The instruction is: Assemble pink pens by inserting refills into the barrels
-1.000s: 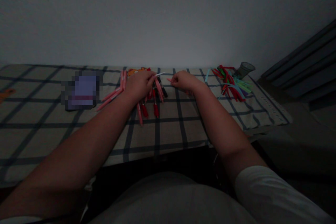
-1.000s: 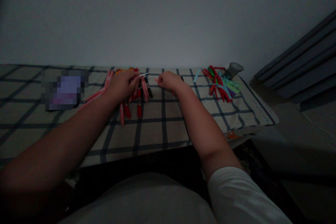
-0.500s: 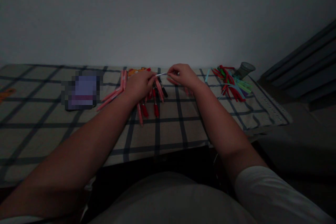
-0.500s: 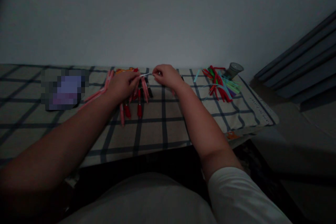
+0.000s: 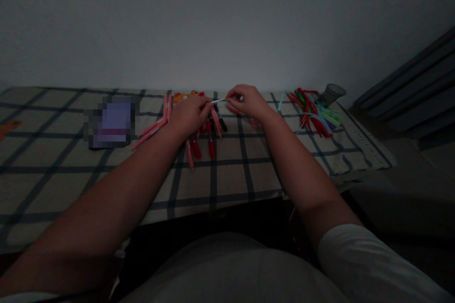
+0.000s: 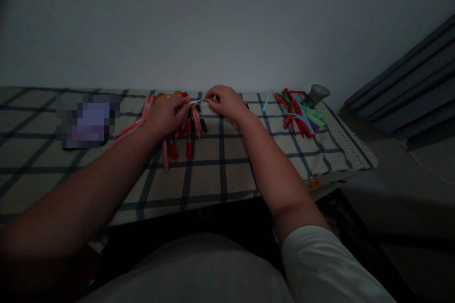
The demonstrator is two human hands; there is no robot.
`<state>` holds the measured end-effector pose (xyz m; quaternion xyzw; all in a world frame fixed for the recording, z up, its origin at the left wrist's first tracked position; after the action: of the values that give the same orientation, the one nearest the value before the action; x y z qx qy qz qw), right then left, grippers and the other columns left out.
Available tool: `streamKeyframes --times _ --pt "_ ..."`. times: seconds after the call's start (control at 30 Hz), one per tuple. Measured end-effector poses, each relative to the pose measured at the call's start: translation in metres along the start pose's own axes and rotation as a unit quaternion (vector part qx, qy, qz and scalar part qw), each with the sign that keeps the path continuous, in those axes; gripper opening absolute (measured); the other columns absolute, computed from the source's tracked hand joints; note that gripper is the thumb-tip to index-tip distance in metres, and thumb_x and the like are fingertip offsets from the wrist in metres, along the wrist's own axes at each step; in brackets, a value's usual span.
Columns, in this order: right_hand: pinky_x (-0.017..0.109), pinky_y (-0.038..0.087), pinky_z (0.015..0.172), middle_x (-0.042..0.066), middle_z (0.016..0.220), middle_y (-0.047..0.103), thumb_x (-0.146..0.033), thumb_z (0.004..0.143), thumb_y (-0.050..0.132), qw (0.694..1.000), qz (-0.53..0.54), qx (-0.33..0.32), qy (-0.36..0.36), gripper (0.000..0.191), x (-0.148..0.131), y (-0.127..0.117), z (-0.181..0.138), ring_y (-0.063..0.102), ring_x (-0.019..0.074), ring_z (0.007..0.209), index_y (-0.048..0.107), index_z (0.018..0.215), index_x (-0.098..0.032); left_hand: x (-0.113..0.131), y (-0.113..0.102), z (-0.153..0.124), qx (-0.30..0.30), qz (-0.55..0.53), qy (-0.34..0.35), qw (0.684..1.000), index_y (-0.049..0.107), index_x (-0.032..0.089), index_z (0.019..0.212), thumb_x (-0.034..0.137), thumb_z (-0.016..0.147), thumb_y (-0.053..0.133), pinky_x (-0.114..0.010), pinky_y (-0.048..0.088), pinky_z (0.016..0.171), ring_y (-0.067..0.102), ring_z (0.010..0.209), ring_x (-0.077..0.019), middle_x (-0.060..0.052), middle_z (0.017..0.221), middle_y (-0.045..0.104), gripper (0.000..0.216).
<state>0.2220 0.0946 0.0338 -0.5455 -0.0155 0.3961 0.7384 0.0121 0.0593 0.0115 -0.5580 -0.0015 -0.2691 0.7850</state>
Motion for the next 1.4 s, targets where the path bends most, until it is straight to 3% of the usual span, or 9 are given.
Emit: streamKeyframes --times 0.2,0.57,1.4 --pt "0.038 0.047 0.092 0.013 0.109 0.079 -0.028 0.099 0.067 1.0 0.005 -0.001 0.009 0.022 -0.005 -0.001 -0.002 0.065 0.0259 0.099 0.085 0.106 -0.017 0.001 0.0 -0.001 0.002 0.004 0.005 1.0 0.086 0.024 0.122 0.046 0.115 0.047 -0.044 0.056 0.093 0.079 0.117 -0.0362 -0.014 0.122 0.087 0.046" --pt "0.037 0.047 0.087 0.009 0.099 0.078 -0.026 0.096 0.071 0.999 0.019 0.026 -0.043 0.013 0.008 0.007 0.003 0.063 0.0237 0.09 0.082 0.099 -0.02 -0.001 0.004 0.001 0.001 0.027 0.006 1.0 0.086 0.022 0.126 0.046 0.115 0.046 -0.045 0.055 0.096 0.079 0.124 -0.0377 -0.014 0.129 0.087 0.048" --pt "0.039 0.048 0.09 0.009 0.103 0.078 -0.027 0.096 0.071 0.997 0.03 0.017 -0.063 0.016 0.01 0.004 0.002 0.065 0.0242 0.093 0.084 0.103 -0.019 0.002 0.0 -0.001 -0.001 0.024 -0.004 1.0 0.086 0.023 0.123 0.044 0.115 0.048 -0.045 0.056 0.095 0.079 0.119 -0.0372 -0.014 0.123 0.087 0.045"
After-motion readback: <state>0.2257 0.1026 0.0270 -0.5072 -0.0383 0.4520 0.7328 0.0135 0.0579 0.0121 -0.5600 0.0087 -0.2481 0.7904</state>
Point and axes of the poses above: each hand's wrist, its own z-axis towards the middle knuckle, its own y-axis out of the palm, x = y × z, the point moved 5 cm from there along z, towards the middle knuckle
